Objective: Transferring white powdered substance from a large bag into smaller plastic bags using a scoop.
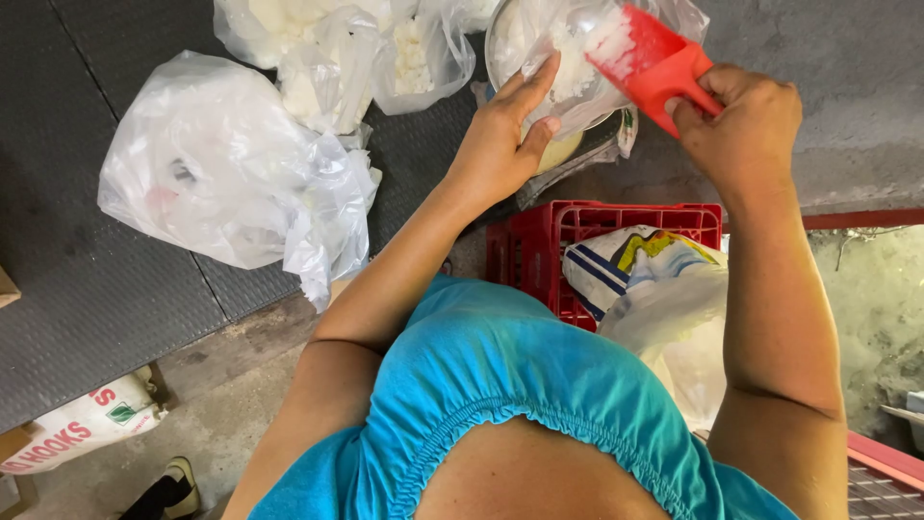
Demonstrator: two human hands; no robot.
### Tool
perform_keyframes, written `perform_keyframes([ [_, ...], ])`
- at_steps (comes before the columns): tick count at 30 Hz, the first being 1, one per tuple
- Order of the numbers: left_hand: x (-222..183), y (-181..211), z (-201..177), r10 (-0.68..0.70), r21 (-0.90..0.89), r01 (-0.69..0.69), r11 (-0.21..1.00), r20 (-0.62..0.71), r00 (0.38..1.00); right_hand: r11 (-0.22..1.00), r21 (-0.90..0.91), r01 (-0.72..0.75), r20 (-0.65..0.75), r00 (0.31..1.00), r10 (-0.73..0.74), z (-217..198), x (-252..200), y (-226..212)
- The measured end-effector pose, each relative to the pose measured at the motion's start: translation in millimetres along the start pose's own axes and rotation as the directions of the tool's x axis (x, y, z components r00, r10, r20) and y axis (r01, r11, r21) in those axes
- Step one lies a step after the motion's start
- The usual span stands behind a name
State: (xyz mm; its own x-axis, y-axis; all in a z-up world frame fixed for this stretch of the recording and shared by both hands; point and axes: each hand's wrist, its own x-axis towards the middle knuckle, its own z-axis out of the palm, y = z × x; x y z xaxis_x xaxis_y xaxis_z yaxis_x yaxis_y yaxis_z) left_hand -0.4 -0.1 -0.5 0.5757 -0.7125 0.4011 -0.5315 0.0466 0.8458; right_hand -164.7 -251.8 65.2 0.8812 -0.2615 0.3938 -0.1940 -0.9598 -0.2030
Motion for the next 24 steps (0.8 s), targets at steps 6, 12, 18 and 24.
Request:
perform_keyframes([
  [6, 1, -1, 3, -0.003, 0.009, 0.003, 1.0, -0.001, 1.0, 0.999, 0.021, -0.039, -0.011, 0.999, 0.039, 1, -1, -9],
  [12, 0, 3, 3, -0.007, -0.035, 0.007, 0.999, 0.005, 1.0, 0.995, 0.069, -0.07, -0.032, 0.997, 0.073, 4, -6, -8],
  [18, -1, -1, 5, -0.002, -0.02, 0.002, 1.0, 0.003, 1.0, 0.993, 0.076, -0.095, -0.029, 0.995, 0.097, 5, -6, -6],
  [24, 0, 2, 6, -0.002, 0.01, 0.002, 1.0, 0.011, 1.0, 1.0, -0.001, -0.026, -0.036, 0.999, 0.026, 3, -9, -8],
])
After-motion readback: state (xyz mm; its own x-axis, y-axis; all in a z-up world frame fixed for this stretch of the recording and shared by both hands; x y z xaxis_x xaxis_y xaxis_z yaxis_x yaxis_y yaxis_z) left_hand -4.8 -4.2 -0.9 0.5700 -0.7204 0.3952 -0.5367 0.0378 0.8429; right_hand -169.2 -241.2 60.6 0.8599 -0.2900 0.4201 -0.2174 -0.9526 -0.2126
